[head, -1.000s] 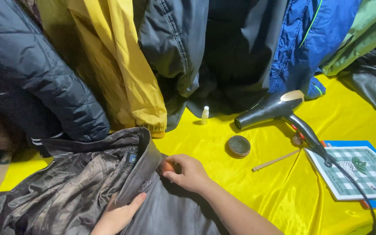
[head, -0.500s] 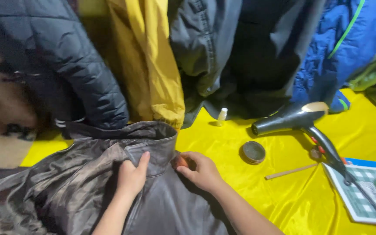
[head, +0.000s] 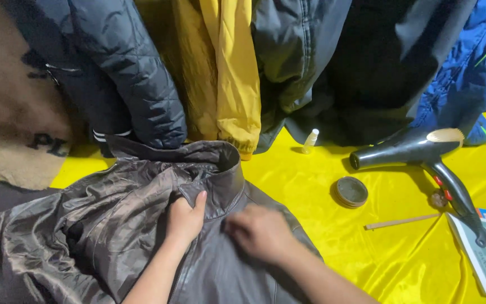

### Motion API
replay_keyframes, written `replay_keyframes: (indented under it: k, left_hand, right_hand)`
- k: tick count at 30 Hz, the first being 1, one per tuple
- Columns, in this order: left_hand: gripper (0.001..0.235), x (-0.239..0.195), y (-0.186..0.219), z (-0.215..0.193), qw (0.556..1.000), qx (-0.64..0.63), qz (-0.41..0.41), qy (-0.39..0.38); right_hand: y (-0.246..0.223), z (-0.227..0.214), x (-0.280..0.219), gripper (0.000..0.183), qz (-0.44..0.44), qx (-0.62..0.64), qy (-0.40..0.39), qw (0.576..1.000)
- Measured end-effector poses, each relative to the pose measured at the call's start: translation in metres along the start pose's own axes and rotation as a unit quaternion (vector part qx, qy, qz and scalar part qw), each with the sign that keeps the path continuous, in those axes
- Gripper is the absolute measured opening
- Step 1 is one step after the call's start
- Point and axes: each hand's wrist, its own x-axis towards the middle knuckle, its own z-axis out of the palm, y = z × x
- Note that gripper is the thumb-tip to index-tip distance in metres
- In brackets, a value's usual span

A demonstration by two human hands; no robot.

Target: The person cleans a black leather jacket laid on a yellow surface. They use a small sponge to wipe the jacket's surface, repeatedly dipping it into a small container of dark liquid. A hairdryer and other items are visible nearby.

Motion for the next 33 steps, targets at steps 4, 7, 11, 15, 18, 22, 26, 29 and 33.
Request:
replay_keyframes:
  k: [4, 7, 11, 15, 18, 22, 26, 29, 33]
  left_hand:
    - [0.060, -0.005, 0.002, -0.006, 0.999, -0.048, 0.006, -0.002]
    - [0.059, -0.002, -0.003, -0.003, 0.998, -0.055, 0.026, 0.006]
    - [0.059, 0.002, -0.009, 0.000, 0.999, -0.038, 0.031, 0.000]
    - [0.061, 0.004, -0.006, 0.000, 1.000, -0.014, 0.023, -0.014]
    - [0.063, 0.010, -0.012, 0.005, 1.000, -0.007, 0.022, -0.008]
    - [0.068, 0.008, -0.006, 0.003, 1.000, 0.017, 0.002, -0.017]
    - [0.060, 0.006, -0.006, 0.002, 1.000, -0.004, -0.005, -0.022]
    - [0.063, 0.009, -0.009, 0.003, 1.000, 0.013, 0.010, -0.014]
    - [0.066, 0.012, -0.017, 0.008, 0.999, 0.021, 0.027, -0.013]
  right_hand:
    - [0.029, -0.018, 0.008, 0.022, 0.193, -0.020, -0.017, 0.981]
    - [0.024, -0.016, 0.006, 0.027, 0.253, -0.032, -0.005, 0.967]
    - [-0.021, -0.022, 0.000, 0.017, 0.019, 0.073, -0.043, 0.996]
    - [-0.039, -0.027, -0.006, 0.017, -0.076, 0.182, -0.091, 0.976]
    - [-0.015, -0.023, 0.000, 0.018, -0.013, 0.117, -0.072, 0.990]
    - [0.014, -0.029, 0.011, 0.022, 0.162, 0.058, -0.063, 0.983]
    - [-0.002, -0.033, 0.006, 0.021, 0.171, 0.061, -0.048, 0.982]
    - [-0.022, -0.021, -0.007, 0.018, -0.032, 0.094, -0.026, 0.995]
    - [-0.028, -0.023, -0.007, 0.016, -0.072, 0.095, -0.070, 0.990]
